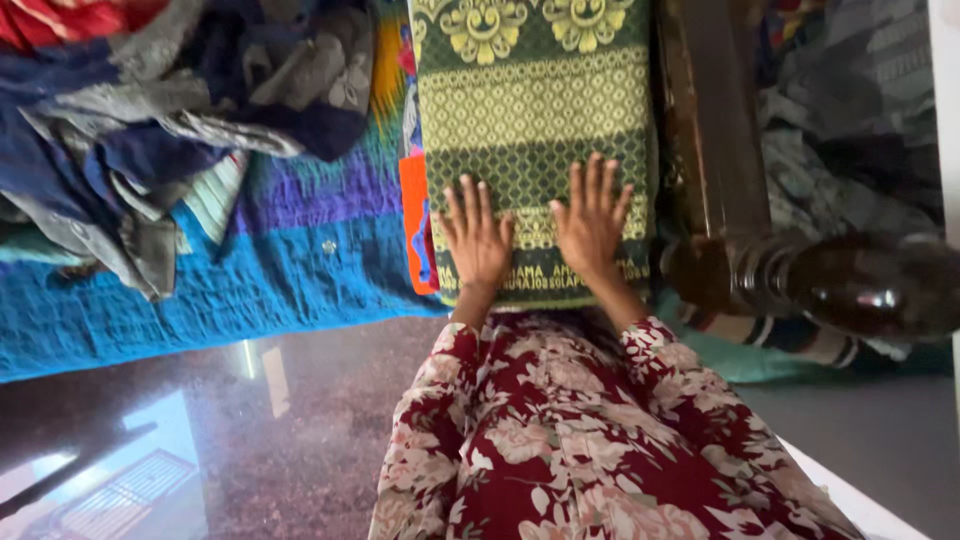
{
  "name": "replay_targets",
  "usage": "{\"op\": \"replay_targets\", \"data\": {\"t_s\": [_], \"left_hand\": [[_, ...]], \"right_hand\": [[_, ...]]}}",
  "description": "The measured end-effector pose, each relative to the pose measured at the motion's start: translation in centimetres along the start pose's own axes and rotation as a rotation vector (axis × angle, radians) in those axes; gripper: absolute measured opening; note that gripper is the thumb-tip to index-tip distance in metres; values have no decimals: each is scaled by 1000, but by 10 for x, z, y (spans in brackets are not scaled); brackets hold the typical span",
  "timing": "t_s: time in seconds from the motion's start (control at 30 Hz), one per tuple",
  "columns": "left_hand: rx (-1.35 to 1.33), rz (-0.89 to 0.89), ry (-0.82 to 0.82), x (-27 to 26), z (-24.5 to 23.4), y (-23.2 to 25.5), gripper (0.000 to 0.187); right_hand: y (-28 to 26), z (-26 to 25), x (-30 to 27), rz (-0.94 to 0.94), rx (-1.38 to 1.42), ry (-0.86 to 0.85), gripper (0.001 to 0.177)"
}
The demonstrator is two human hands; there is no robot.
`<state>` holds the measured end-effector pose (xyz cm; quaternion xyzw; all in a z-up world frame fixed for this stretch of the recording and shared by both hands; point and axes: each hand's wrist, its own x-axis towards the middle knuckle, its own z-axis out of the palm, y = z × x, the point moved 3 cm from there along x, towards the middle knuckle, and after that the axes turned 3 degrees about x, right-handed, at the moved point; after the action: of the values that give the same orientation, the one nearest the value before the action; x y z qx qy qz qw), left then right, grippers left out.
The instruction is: The person folds a blue and gray patterned cloth on a colorful bedspread, then places it on a stack. The person then picks up a red and yellow patterned cloth and begins to fold it.
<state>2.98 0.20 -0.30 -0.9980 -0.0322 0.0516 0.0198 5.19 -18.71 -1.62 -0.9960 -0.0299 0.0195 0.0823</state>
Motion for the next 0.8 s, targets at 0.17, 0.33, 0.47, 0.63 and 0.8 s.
{"op": "replay_targets", "data": {"t_s": [0.17,0.33,0.47,0.63,0.8], "left_hand": [[-100,246,108,-34,11,16,67],[-208,168,175,-55,12,-13,73],[-276,28,228,-73,17,-26,74],[-478,-67,198,-84,27,-47,80],[-704,-454,-13,-83,44,-71,81]], "right_hand": [[-15,7,-60,-236,-45,-68,70],[10,-6,-82,-212,37,-67,75],[19,-8,-103,-52,-53,-8,78],[28,-10,-115,103,17,5,81],[14,-23,-105,273,296,267,78]]}}
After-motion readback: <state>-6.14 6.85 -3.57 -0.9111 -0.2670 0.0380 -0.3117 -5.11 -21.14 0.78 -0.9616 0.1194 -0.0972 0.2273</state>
